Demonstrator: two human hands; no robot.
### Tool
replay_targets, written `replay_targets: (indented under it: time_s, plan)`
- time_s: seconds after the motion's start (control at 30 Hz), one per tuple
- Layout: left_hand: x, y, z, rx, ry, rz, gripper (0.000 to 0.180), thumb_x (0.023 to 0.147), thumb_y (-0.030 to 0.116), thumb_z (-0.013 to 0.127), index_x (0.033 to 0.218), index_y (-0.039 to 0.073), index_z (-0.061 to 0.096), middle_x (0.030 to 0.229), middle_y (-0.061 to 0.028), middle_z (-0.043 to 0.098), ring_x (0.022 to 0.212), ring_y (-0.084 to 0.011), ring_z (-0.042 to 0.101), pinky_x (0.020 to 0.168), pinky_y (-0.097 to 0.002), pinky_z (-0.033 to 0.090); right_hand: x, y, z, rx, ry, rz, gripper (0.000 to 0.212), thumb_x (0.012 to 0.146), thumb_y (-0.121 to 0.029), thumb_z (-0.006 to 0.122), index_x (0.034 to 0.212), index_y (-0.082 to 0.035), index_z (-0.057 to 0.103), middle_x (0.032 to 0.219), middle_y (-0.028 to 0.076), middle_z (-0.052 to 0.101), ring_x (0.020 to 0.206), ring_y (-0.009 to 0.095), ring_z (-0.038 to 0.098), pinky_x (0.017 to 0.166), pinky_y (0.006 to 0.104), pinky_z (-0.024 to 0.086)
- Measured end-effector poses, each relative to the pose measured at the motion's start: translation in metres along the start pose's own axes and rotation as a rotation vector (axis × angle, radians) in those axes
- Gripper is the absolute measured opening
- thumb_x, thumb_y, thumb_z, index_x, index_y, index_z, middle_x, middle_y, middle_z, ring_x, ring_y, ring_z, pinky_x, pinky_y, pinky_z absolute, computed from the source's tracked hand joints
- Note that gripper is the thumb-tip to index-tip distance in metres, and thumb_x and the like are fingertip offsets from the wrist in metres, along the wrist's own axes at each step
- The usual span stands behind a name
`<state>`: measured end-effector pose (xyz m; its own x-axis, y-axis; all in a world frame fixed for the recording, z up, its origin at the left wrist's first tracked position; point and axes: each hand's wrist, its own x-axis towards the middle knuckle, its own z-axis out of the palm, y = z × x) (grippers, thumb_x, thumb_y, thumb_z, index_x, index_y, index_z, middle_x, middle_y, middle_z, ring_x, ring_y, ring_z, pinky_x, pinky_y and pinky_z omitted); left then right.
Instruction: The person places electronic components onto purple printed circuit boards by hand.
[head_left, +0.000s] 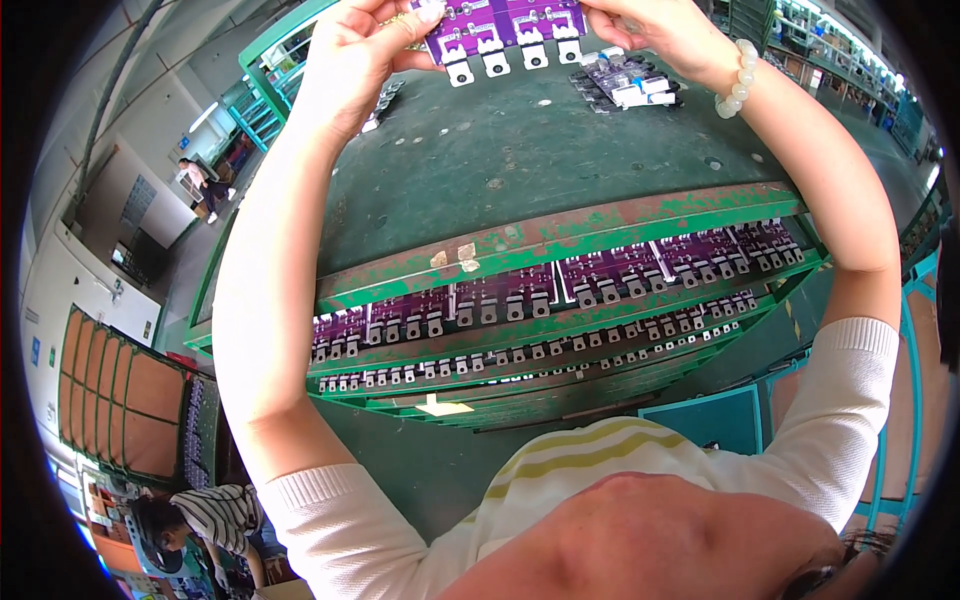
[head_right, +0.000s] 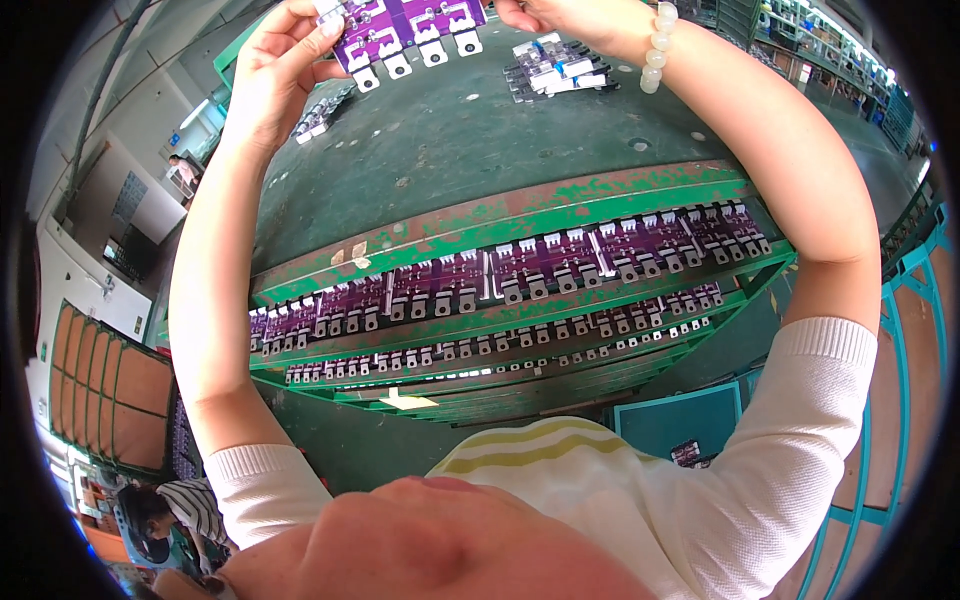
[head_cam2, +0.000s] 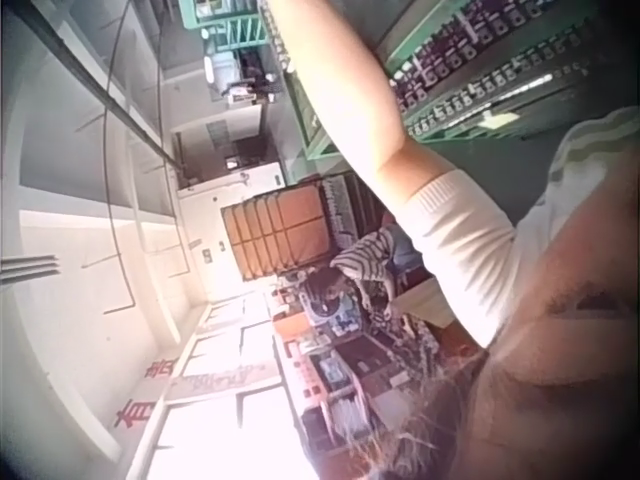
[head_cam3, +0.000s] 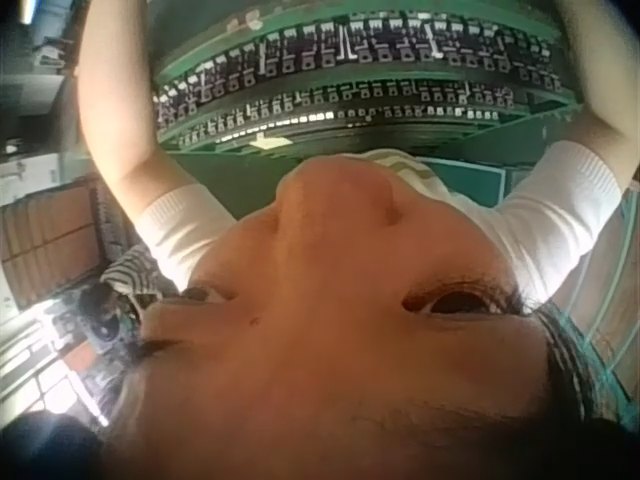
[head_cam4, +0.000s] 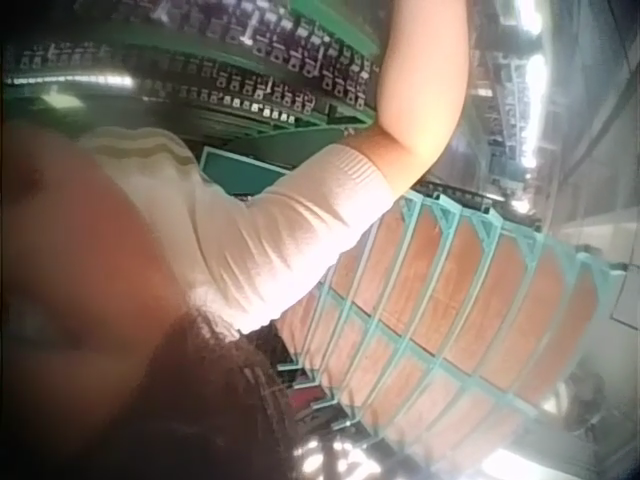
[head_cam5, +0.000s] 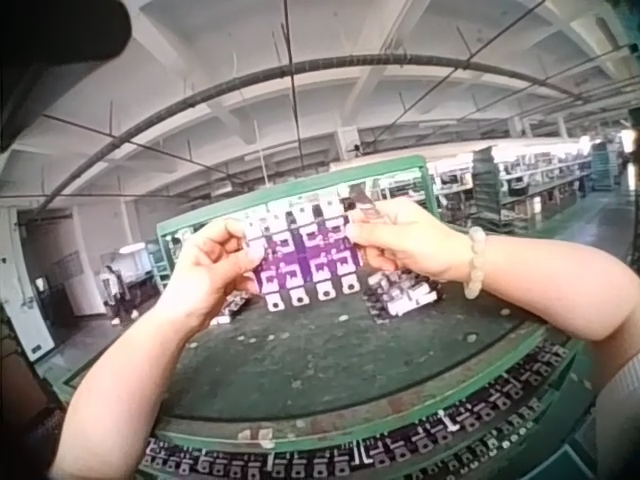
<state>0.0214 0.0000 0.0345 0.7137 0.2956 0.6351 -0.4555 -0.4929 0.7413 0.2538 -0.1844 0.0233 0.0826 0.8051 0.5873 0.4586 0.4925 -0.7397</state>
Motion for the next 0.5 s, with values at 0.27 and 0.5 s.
replay_targets:
  time_s: [0.27,0.5]
  plan:
    - [0.010,-0.018,-0.023,0.197,-0.098,0.153,0.039,0.095,0.022,0.076,0.129,0.004,0.069,0.116,-0.0130,0.074,0.101,-0.0232,0.073,0.081,-0.0381,0.063,0.003,0.005,0.002,-0.043,-0.003,-0.005,0.024,0.104,-0.022,0.063,0.087,-0.005,0.064,0.067,0.002,0.061,0.054,0.008,0.053,0.052,0.0231,0.041]
    - [0.003,-0.006,-0.009,0.043,-0.025,0.022,0.015,0.094,0.002,0.071,0.105,0.009,0.064,0.095,-0.0009,0.072,0.078,-0.0104,0.068,0.064,-0.0245,0.055,-0.002,0.005,0.001,-0.026,-0.015,-0.007,0.025,0.104,-0.020,0.061,0.084,-0.006,0.063,0.065,0.001,0.060,0.054,0.008,0.053,0.052,0.0234,0.041]
